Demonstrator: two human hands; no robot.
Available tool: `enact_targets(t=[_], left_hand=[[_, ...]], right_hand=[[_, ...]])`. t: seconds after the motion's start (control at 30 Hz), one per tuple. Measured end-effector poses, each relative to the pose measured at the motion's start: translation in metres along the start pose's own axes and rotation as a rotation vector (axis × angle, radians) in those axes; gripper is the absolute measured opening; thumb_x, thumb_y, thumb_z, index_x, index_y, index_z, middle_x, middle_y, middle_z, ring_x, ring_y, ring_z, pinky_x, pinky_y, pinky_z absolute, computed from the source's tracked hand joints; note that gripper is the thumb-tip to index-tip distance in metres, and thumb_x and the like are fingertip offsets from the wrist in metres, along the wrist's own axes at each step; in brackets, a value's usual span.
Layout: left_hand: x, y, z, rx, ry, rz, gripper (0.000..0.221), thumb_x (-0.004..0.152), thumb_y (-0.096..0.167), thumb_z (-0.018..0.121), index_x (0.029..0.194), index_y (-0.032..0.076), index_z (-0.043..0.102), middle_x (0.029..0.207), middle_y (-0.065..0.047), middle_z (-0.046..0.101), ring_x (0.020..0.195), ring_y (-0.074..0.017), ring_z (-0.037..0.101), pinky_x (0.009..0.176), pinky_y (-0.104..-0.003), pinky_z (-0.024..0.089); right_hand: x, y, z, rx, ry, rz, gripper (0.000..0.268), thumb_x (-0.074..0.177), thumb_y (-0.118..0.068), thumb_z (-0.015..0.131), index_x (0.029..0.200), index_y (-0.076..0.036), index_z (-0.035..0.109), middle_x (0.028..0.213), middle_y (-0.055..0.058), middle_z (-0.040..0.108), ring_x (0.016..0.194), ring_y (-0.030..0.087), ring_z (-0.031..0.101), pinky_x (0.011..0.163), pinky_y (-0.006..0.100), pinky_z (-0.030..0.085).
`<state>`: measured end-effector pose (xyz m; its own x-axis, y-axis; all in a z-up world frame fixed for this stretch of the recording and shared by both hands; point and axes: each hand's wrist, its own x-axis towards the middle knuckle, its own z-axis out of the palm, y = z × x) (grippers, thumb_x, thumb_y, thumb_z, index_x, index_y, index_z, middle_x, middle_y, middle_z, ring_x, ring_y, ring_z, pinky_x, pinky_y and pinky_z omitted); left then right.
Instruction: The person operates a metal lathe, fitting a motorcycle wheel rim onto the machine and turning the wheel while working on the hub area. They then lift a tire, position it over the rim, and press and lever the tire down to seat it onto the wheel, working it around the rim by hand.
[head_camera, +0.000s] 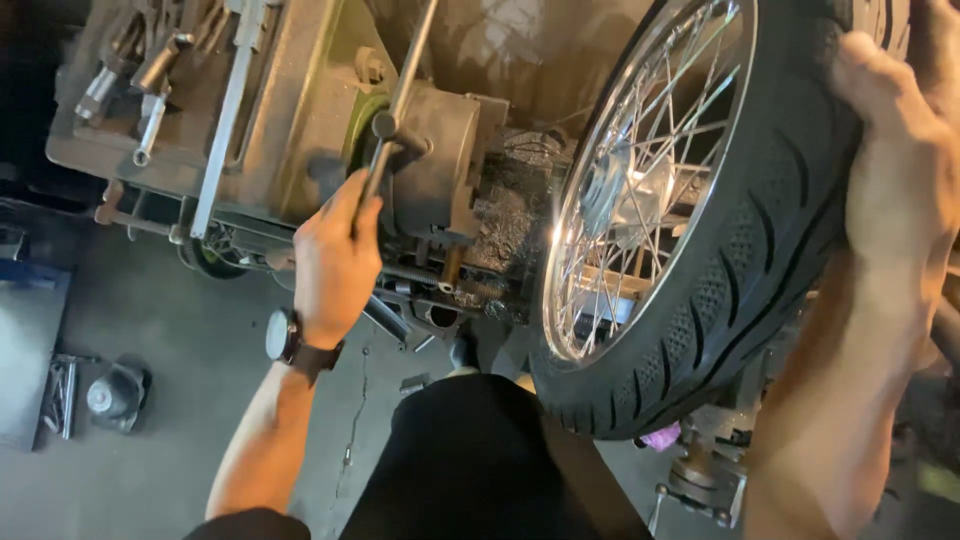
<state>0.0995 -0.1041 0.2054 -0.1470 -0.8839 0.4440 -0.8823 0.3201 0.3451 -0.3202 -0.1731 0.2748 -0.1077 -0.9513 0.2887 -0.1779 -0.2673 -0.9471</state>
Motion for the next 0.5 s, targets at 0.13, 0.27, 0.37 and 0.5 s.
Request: enact_targets(t=[0.13,0.27,0.37,0.5], left_hand=[[0.003,-0.024,0.0,-0.538,0.193,-0.319,0.016,0.11,0.013,0.063,0.12,0.0,0.065,0.094,-0.015,0.066,0.073,-0.0259,0.063,0.064,-0.037,0.052],[0.015,-0.033,0.012,-1.191,0.336,-0.541,0.01,0.115,0.008,0.06,0.116,-0.002,0.062,0.097,-0.01,0.065,0.079,-0.0188,0.061,0.07,-0.036,0.053],[0.005,-0.045,0.029,-1.269,0.295,-0.474,0.013,0.122,0.011,0.058,0.121,-0.002,0.058,0.1,-0.012,0.065,0.081,-0.0204,0.064,0.073,-0.037,0.056],[-0.003,-0.048,0.035,-1.313,0.277,-0.472,0.018,0.125,0.013,0.057,0.116,-0.003,0.057,0.101,-0.013,0.065,0.084,-0.0215,0.064,0.075,-0.038,0.056]], right_hand=[[-0.002,-0.015,-0.001,-0.113,0.07,-0.001,0.045,0.104,-0.017,0.063,0.145,-0.002,0.053,0.121,-0.001,0.061,0.109,0.006,0.062,0.101,0.021,0.052],[-0.02,-0.021,-0.018,-0.062,0.057,0.036,0.057,0.105,-0.014,0.068,0.156,0.001,0.049,0.13,0.005,0.06,0.113,0.008,0.06,0.105,0.021,0.05],[-0.021,-0.026,-0.037,-0.059,0.016,0.04,0.063,0.102,-0.015,0.068,0.159,0.001,0.043,0.137,0.006,0.061,0.118,0.008,0.06,0.108,0.022,0.049],[-0.029,-0.017,-0.065,-0.1,0.014,0.113,0.067,0.097,-0.021,0.064,0.158,-0.002,0.042,0.128,0.004,0.064,0.109,0.008,0.062,0.102,0.022,0.051]])
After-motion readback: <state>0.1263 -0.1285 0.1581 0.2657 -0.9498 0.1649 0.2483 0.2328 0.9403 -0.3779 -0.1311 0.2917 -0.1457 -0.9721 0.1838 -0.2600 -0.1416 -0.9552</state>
